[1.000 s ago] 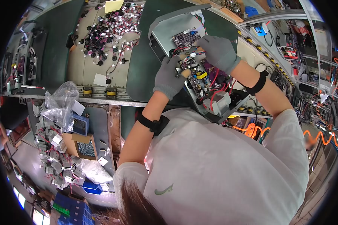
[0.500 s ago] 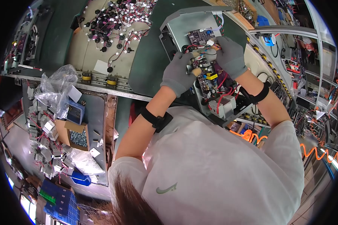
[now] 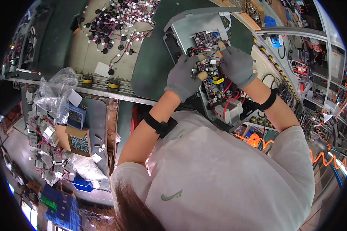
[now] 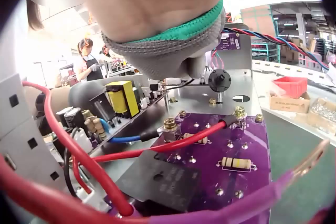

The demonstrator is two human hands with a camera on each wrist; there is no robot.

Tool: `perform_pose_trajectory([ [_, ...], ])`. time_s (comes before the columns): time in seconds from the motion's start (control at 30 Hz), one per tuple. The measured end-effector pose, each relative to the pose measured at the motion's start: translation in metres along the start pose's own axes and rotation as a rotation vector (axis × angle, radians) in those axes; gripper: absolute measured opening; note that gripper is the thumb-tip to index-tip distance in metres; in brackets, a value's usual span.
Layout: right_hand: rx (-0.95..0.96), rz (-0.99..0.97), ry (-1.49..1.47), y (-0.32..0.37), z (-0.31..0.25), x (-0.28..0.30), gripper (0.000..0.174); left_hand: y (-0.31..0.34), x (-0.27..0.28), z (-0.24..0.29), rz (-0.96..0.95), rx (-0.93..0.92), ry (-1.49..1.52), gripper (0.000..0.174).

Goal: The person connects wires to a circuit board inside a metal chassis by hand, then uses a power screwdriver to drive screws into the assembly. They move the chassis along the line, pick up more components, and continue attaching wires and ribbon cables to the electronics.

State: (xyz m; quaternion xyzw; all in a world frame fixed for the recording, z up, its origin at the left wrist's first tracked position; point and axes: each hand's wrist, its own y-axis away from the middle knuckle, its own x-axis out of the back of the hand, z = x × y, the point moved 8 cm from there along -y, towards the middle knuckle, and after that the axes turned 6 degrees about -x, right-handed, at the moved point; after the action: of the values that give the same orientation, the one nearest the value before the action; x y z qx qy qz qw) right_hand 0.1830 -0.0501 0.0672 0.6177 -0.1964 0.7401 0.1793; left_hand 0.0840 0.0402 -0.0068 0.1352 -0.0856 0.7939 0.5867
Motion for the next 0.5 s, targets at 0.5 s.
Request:
perform_pose_trajectory([
  [0.5,0.022,-0.671,0.149,-0.016,-0.007,-0.037,0.024,-0.004,0.002,0.006,-0.013,-0.030,-0.031,0.047],
])
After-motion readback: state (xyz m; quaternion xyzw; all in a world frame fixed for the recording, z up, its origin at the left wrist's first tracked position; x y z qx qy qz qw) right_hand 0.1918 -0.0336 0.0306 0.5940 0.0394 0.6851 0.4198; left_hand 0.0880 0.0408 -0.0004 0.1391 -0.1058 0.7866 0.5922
